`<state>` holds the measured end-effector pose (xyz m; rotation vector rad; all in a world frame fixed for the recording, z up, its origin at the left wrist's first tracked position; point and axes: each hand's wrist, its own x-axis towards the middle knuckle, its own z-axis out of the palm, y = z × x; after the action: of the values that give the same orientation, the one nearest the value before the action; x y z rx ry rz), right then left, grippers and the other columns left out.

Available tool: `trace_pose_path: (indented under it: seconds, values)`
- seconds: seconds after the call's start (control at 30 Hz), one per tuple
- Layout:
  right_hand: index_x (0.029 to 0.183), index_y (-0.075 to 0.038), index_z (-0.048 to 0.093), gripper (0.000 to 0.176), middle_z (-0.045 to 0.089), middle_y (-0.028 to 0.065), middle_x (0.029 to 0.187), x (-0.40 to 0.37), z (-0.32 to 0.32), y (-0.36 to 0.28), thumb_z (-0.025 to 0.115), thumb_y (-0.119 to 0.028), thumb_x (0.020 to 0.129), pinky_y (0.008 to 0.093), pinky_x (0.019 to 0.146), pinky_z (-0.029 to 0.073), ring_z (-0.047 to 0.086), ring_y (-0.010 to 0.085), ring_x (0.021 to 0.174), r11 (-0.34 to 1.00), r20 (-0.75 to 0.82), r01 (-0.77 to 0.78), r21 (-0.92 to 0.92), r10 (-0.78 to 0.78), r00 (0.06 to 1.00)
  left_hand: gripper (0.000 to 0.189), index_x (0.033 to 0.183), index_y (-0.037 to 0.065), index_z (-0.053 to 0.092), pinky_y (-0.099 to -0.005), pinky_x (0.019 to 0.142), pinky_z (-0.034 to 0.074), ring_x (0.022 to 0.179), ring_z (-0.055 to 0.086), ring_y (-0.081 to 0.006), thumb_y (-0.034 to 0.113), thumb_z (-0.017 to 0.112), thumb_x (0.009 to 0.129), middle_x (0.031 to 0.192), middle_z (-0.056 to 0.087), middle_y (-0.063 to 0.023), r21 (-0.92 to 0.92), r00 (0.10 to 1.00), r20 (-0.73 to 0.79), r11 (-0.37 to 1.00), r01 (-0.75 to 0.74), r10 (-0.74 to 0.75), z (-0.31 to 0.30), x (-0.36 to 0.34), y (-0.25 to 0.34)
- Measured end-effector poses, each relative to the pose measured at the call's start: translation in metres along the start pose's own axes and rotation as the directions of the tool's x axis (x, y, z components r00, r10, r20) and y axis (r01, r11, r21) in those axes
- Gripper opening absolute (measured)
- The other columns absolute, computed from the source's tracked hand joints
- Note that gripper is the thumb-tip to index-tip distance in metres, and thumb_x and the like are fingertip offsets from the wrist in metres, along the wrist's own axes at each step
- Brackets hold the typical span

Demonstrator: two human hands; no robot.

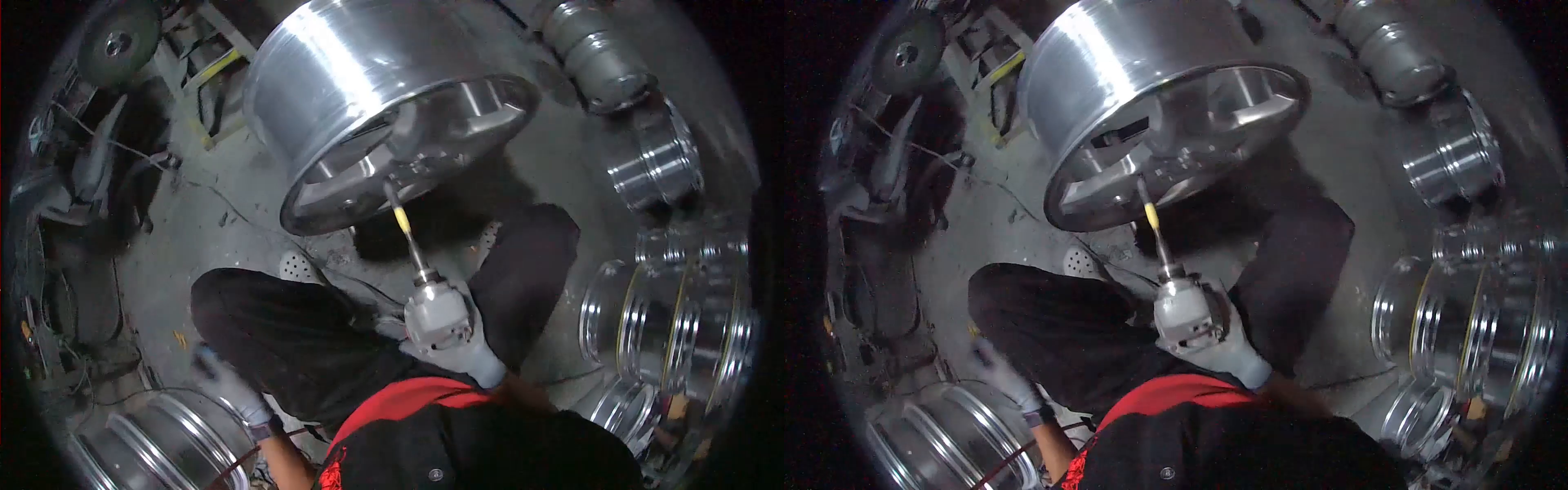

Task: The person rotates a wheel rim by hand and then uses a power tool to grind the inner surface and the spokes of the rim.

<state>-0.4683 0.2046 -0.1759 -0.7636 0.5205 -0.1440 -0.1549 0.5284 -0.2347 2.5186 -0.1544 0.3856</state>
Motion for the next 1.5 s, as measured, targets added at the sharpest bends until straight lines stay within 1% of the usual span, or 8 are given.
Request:
trace_pose_path:
  seconds: [0.13,0.2,0.33,0.6,0.67,0.77,1.13,1.5]
  values:
    - [0.144,-0.017,0.058,0.051,0.070,0.0053,0.132,0.002,-0.001,-0.021,0.076,-0.036,0.100,0.0492,0.115,0.047,0.066,0.0235,0.125,0.577,0.046,0.137,-0.805,-0.170,0.984,0.055,0.156,-0.005,0.051,-0.0426,0.126,0.039,0.148,0.052,-0.0340,0.024,0.062,0.110,0.158,0.057,-0.0206,0.392,0.912,0.145,0.868,0.303,-0.384,0.013,-0.137,-0.135]
    - [0.143,-0.013,0.058,0.058,0.071,0.0090,0.128,0.005,-0.013,-0.009,0.078,-0.043,0.097,0.0487,0.106,0.054,0.069,0.0268,0.117,0.771,0.138,-0.250,0.585,0.210,0.968,0.055,0.156,-0.005,0.051,-0.0426,0.126,0.039,0.148,0.053,-0.0340,0.024,0.062,0.110,0.158,0.057,-0.0206,0.392,0.813,0.131,0.783,0.483,-0.568,-0.010,-0.185,-0.131]
    - [0.117,-0.006,0.071,0.057,0.072,0.0124,0.098,0.021,-0.010,-0.040,0.057,-0.058,0.099,0.0497,0.101,0.056,0.070,0.0319,0.091,0.134,0.328,-0.446,0.885,0.502,0.801,0.054,0.156,-0.005,0.051,-0.0427,0.126,0.039,0.147,0.053,-0.0340,0.023,0.061,0.110,0.158,0.057,-0.0206,0.420,0.707,0.090,0.670,0.612,-0.702,-0.025,-0.225,-0.110]
    - [0.099,-0.006,0.065,0.053,0.059,0.0032,0.075,0.003,-0.049,-0.041,0.056,-0.058,0.100,0.0383,0.059,0.051,0.058,0.0204,0.063,0.557,-0.003,-0.566,0.607,0.715,0.699,0.053,0.156,-0.006,0.051,-0.0428,0.125,0.040,0.146,0.054,-0.0340,0.022,0.060,0.110,0.157,0.058,-0.0206,0.417,0.636,0.075,0.604,0.680,-0.768,-0.023,-0.243,-0.087]
    - [0.148,-0.005,0.053,0.051,0.066,0.0154,0.135,-0.005,-0.057,-0.030,0.070,-0.028,0.105,0.0444,0.088,0.060,0.069,0.0216,0.107,0.969,-0.001,0.017,-0.248,-0.017,1.000,0.053,0.156,-0.006,0.052,-0.0429,0.125,0.040,0.146,0.055,-0.0340,0.021,0.059,0.110,0.157,0.058,-0.0206,0.404,0.635,0.071,0.604,0.686,-0.769,-0.019,-0.244,-0.088]
    - [0.095,-0.010,0.064,0.050,0.053,-0.0008,0.069,0.024,-0.038,-0.058,0.059,-0.059,0.099,0.0364,0.056,0.048,0.052,0.0172,0.058,0.669,-0.129,-0.508,0.543,0.664,0.737,0.053,0.156,-0.006,0.052,-0.0429,0.125,0.041,0.146,0.055,-0.0340,0.021,0.059,0.110,0.157,0.058,-0.0206,0.380,0.653,0.060,0.623,0.684,-0.755,-0.018,-0.251,-0.093]
    - [0.138,-0.001,0.057,0.055,0.071,0.0145,0.118,0.035,-0.074,-0.072,0.081,-0.029,0.097,0.0421,0.089,0.064,0.074,0.0273,0.105,0.522,0.378,-0.592,0.614,0.463,0.802,0.052,0.156,-0.006,0.052,-0.0431,0.124,0.042,0.144,0.056,-0.0340,0.019,0.057,0.111,0.156,0.059,-0.0206,0.233,0.682,-0.054,0.655,0.718,-0.729,-0.063,-0.274,-0.106]
    - [0.151,-0.005,0.047,0.079,0.069,0.0116,0.124,0.012,-0.032,-0.094,0.090,-0.016,0.086,0.0421,0.096,0.061,0.072,0.0237,0.112,0.494,0.337,0.545,-0.677,-0.451,0.827,0.050,0.155,-0.006,0.052,-0.0433,0.123,0.044,0.143,0.058,-0.0340,0.017,0.055,0.111,0.156,0.060,-0.0206,0.267,0.660,0.092,0.657,0.705,-0.746,-0.018,-0.293,-0.079]
